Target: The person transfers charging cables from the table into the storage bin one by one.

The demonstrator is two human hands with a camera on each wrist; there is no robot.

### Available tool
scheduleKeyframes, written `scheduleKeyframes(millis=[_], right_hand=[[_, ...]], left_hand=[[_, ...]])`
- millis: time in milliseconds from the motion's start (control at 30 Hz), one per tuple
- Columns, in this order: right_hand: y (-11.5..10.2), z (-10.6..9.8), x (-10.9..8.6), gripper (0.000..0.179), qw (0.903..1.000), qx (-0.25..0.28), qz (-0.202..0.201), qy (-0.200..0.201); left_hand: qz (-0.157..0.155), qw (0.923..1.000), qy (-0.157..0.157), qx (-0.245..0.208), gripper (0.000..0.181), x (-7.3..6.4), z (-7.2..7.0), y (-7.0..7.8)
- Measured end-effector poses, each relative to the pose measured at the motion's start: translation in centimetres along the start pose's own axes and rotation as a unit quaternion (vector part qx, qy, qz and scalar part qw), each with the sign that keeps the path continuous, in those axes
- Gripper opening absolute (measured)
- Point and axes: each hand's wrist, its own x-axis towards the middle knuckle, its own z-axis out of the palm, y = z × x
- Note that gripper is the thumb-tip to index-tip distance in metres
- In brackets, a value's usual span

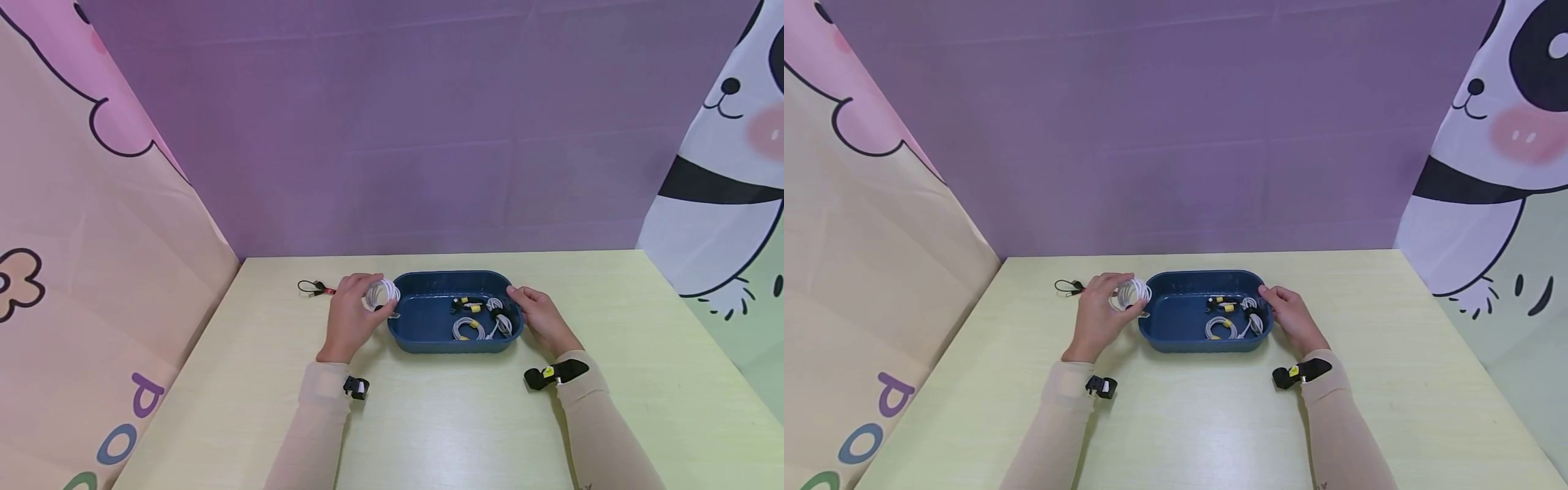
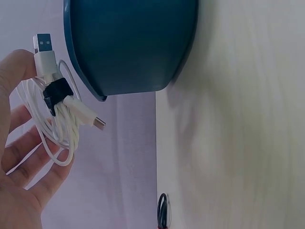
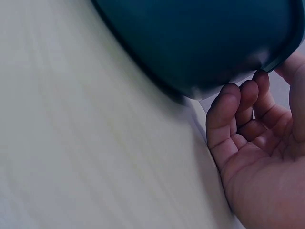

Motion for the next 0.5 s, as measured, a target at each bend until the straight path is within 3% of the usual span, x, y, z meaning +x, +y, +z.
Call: scheduleKeyframes(millis=[500], right_hand=[[0.10, 0.02, 0.17, 0.038, 1.0000, 0.002, 0.002, -0.001]], left_hand=[[0.019, 0.9998, -0.010, 0.005, 0.050, -0.16, 0.46, 0.53]])
